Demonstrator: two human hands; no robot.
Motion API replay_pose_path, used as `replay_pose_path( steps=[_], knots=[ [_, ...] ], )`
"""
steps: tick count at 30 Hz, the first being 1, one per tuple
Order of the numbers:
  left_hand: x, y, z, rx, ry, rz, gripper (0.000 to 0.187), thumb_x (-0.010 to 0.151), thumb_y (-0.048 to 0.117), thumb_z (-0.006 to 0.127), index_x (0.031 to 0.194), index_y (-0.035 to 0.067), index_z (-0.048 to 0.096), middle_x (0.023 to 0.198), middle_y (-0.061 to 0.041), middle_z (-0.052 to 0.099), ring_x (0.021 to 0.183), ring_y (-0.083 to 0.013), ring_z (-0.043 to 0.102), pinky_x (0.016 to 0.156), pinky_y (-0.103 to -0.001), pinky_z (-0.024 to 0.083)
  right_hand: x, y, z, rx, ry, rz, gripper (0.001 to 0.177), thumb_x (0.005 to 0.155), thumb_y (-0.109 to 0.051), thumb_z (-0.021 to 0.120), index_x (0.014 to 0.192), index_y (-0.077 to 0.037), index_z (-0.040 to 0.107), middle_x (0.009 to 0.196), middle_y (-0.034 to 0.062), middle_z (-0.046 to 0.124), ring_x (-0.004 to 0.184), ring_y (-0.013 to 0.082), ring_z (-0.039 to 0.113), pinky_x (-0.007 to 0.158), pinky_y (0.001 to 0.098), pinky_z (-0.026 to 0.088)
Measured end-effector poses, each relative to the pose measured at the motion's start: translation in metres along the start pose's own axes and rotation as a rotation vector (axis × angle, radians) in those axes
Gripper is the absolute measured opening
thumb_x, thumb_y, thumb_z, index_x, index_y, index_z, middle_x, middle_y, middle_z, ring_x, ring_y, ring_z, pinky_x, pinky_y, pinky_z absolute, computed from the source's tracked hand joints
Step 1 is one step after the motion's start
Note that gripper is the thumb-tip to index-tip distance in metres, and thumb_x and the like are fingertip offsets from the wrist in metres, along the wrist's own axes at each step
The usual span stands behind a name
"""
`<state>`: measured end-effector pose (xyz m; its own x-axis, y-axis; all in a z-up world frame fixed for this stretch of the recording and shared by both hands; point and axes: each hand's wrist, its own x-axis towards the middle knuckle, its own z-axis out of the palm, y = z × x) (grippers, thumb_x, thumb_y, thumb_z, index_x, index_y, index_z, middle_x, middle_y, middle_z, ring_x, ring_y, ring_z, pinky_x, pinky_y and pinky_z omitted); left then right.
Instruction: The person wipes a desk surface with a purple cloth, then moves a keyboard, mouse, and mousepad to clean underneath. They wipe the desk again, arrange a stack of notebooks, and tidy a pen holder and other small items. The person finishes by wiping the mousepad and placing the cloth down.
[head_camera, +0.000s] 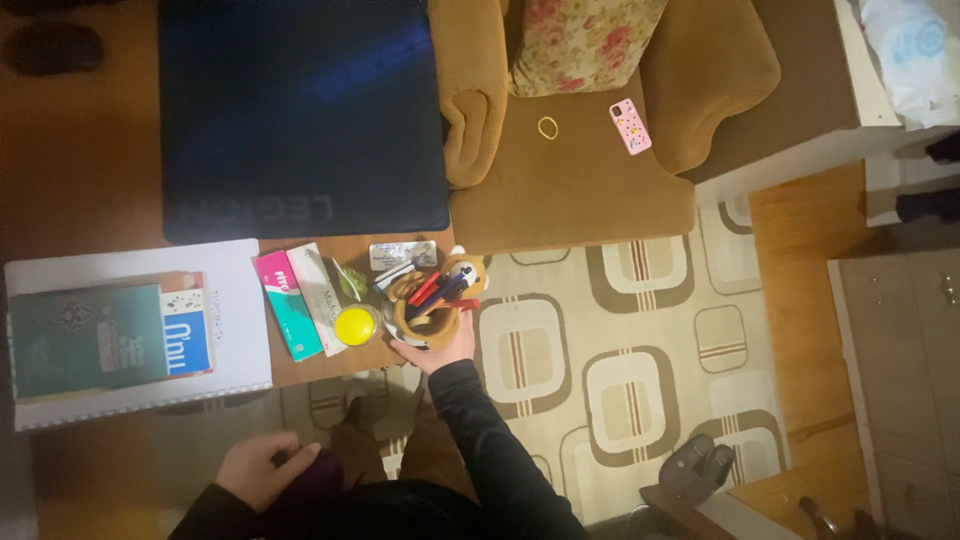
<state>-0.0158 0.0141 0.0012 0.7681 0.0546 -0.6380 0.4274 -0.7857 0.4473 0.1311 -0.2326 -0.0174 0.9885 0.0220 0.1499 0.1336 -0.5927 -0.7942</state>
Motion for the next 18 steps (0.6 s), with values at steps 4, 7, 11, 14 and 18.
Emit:
replay_pose_path(
  steps=[4, 7, 11, 14, 18],
  knots=[
    [0.003, 0.002, 0.0, -0.092, -0.003, 0.024, 0.036, 0.07, 0.037, 0.066, 0.053, 0.008, 0.053, 0.05, 0.001, 0.055, 0.047, -0.0126, 0.048, 0.051, -0.022, 0.043, 0.005, 0.002, -0.002, -0.054, -0.049, -0.017, 0.073, 0.052, -0.039, 0.076, 0.111, -0.004, 0.051, 0.107, 0.0145, 0.053, 0.101, 0.0292, 0.05, 0.091, 0.0365, 0.038],
    [0.005, 0.006, -0.001, -0.029, -0.012, 0.025, 0.038, 0.071, 0.041, 0.063, 0.053, 0.01, 0.052, 0.052, 0.002, 0.057, 0.048, -0.0125, 0.05, 0.052, -0.023, 0.043, 0.014, -0.016, -0.021, -0.048, -0.134, -0.066, 0.076, 0.046, -0.037, 0.079, 0.11, -0.005, 0.053, 0.109, 0.0141, 0.055, 0.103, 0.0306, 0.049, 0.094, 0.0388, 0.035],
    [0.004, 0.003, -0.001, -0.121, 0.068, 0.035, 0.032, 0.068, 0.034, 0.068, 0.053, 0.009, 0.056, 0.049, 0.001, 0.057, 0.046, -0.012, 0.049, 0.051, -0.022, 0.042, 0.006, 0.006, -0.046, 0.025, -0.259, -0.135, 0.083, 0.046, -0.006, 0.078, 0.12, 0.001, 0.039, 0.103, 0.0162, 0.049, 0.092, 0.0299, 0.053, 0.082, 0.0344, 0.046],
    [0.006, -0.006, 0.004, -0.045, 0.05, -0.017, 0.029, 0.068, 0.041, 0.065, 0.064, 0.013, 0.062, 0.063, 0.005, 0.063, 0.056, -0.011, 0.055, 0.057, -0.021, 0.047, 0.005, 0.056, -0.057, -0.234, -0.154, -0.091, 0.061, 0.064, 0.001, 0.063, 0.121, -0.005, 0.043, 0.123, 0.0173, 0.049, 0.113, 0.0313, 0.049, 0.095, 0.0376, 0.041],
    [0.012, -0.011, 0.015, 0.024, -0.054, -0.016, 0.029, 0.071, 0.044, 0.061, 0.063, 0.016, 0.064, 0.063, 0.006, 0.065, 0.055, -0.0102, 0.057, 0.058, -0.021, 0.047, 0.046, 0.079, -0.067, -0.371, -0.171, 0.049, 0.041, 0.078, -0.013, 0.056, 0.118, -0.013, 0.049, 0.126, 0.0092, 0.047, 0.11, 0.0223, 0.048, 0.093, 0.038, 0.042]
  ],
)
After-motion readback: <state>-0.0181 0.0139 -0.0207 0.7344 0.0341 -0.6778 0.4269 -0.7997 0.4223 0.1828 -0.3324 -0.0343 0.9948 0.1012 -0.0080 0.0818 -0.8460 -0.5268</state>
